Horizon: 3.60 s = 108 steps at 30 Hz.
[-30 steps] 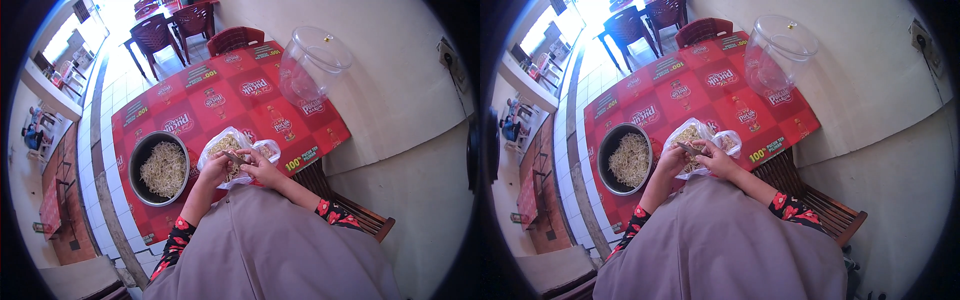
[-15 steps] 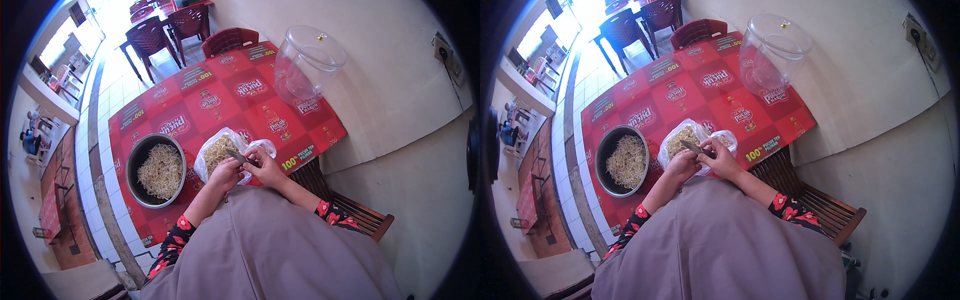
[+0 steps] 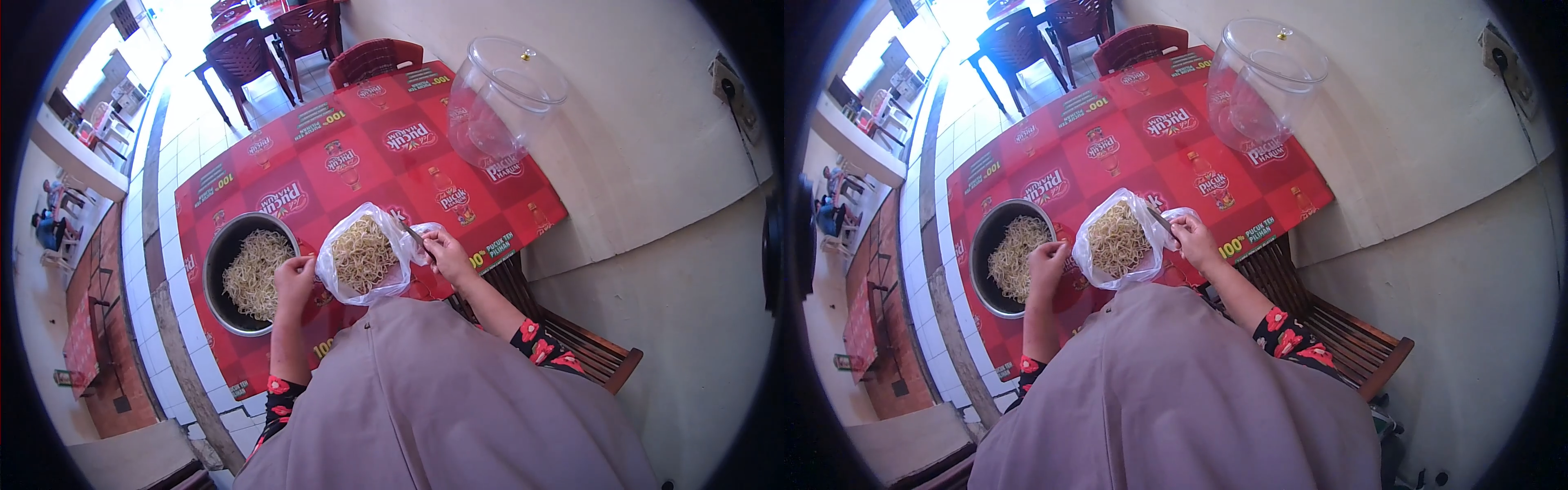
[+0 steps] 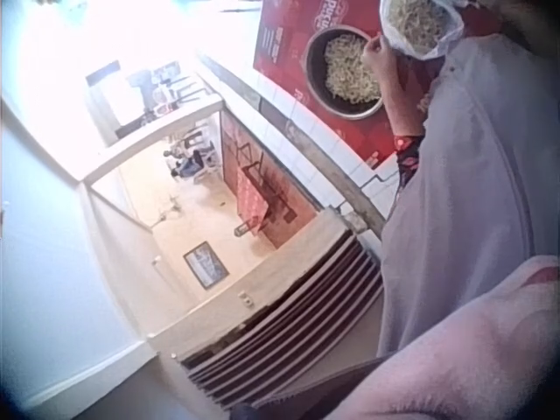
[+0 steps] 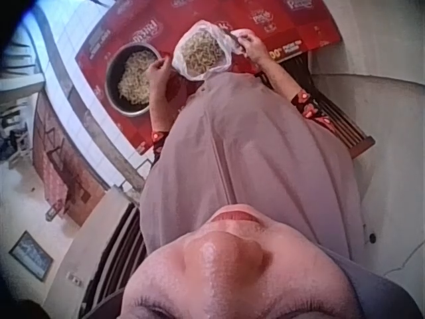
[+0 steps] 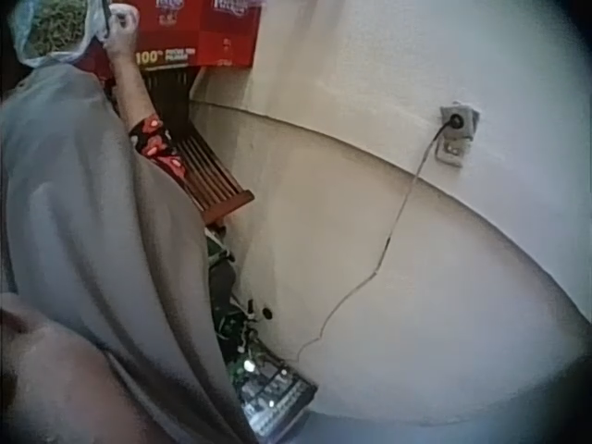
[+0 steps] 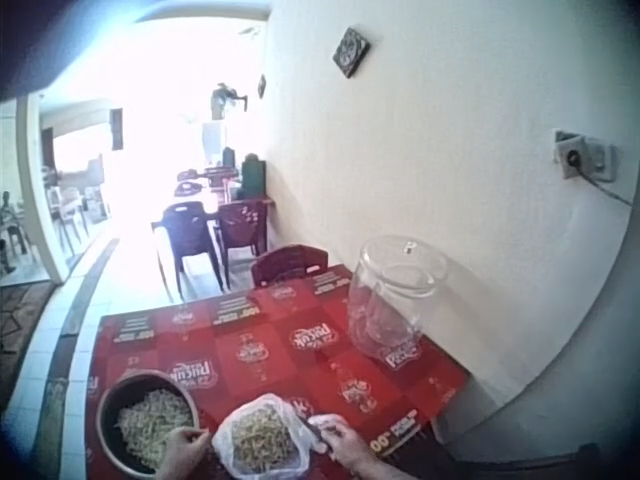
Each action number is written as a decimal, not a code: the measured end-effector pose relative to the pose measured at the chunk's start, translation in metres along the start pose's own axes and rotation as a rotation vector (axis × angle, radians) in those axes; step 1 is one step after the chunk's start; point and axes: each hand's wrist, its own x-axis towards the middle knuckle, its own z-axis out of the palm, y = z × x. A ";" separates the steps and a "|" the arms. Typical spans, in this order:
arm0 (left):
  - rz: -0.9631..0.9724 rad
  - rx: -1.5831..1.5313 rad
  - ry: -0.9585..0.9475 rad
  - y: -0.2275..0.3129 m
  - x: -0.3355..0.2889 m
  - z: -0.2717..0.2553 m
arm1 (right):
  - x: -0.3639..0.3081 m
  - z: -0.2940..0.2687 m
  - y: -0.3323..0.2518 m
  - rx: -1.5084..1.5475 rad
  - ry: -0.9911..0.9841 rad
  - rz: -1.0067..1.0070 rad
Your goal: Cleaning and separating bean sprouts from a plastic bag and placing them into a bowl.
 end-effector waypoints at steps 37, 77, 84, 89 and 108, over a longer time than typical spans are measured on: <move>0.579 0.817 -0.411 0.038 0.068 0.104 | -0.020 0.007 -0.027 0.130 0.027 0.158; 0.565 0.829 -0.547 0.030 0.058 0.141 | 0.074 0.043 -0.008 -1.284 0.163 -0.073; 0.733 0.930 -0.534 0.028 0.054 0.167 | 0.082 0.022 -0.012 -0.993 0.274 -0.068; 0.679 0.954 -0.576 0.027 0.065 0.163 | 0.086 0.019 -0.010 -0.956 0.327 -0.107; 0.237 0.881 -0.439 -0.002 -0.003 0.064 | 0.063 0.019 -0.019 -0.867 0.208 -0.049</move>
